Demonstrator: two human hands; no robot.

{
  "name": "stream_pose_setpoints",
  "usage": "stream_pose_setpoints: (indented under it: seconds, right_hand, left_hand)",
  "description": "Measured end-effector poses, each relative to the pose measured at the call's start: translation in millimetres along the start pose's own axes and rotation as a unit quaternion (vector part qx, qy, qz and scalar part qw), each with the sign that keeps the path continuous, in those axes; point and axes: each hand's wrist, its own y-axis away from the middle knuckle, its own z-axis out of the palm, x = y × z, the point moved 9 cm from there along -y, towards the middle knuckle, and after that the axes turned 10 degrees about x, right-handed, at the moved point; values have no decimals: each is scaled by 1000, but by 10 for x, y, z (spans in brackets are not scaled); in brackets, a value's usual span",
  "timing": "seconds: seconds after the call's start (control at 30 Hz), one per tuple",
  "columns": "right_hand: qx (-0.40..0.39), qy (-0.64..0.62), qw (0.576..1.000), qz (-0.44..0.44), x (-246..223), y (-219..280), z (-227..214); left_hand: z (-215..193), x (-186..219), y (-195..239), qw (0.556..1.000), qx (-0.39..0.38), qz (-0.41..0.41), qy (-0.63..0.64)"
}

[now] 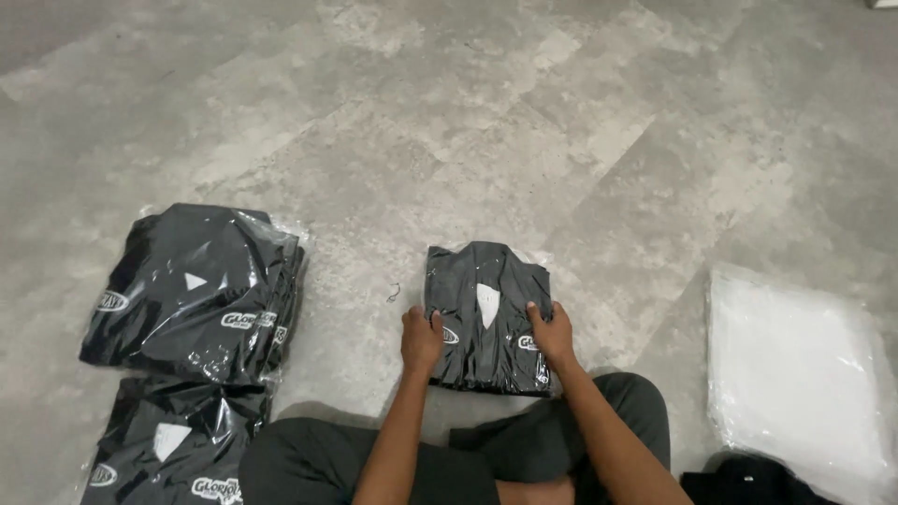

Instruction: The person sits on the floor and repeatedly folds black shirts, places them into clear plastic bags, and seals the bags. They then stack the packaged shirts into a pile.

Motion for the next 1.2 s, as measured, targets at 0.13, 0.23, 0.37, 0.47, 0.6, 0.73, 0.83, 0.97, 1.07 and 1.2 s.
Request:
stream_pose_setpoints:
  seconds: [0.13, 0.23, 0.37, 0.47, 0.6, 0.73, 0.83, 0.97, 1.07, 1.2]
  right_hand:
    - [-4, -42, 998, -38, -253, 287, 14]
    - [-5, -102, 993, -54, -665, 687, 57]
    - [-45, -144, 987, -48, -1487, 1538, 182]
    - [-70, -174, 980, -63, -2058, 2105, 406]
    - [-105, -221, 966, -86, -2517, 2712, 905]
    - [-164, -218, 957, -100, -2840, 3405, 1452]
    - [-225, -217, 943, -113, -2880, 3815, 1939]
    - [-315, -140, 936, -70, -2829, 4574, 2342]
    - [-370, -59, 926, -39, -2747, 5163, 2352]
    - [-419, -21, 908, -14, -2571, 5585, 2358]
  left_hand:
    - [-402, 256, 144, 999, 32, 15, -36]
    - [-916, 320, 194, 997, 50, 27, -51]
    - [-1861, 298, 171, 996, 71, 43, 11]
    - [-2738, 164, 125, 993, 116, 29, 19]
    - [-3756, -370, 75, 987, 145, -47, -52]
    - [-4758, -887, 375, 972, 227, -63, -7]
    - [-5152, -1583, 464, 966, 236, -100, -43]
    - [-5592, -2322, 758, 959, 247, -125, -56]
    - [-5831, -2720, 1006, 960, 230, -149, -59]
    - [-5913, -2862, 1337, 965, 169, -190, -66]
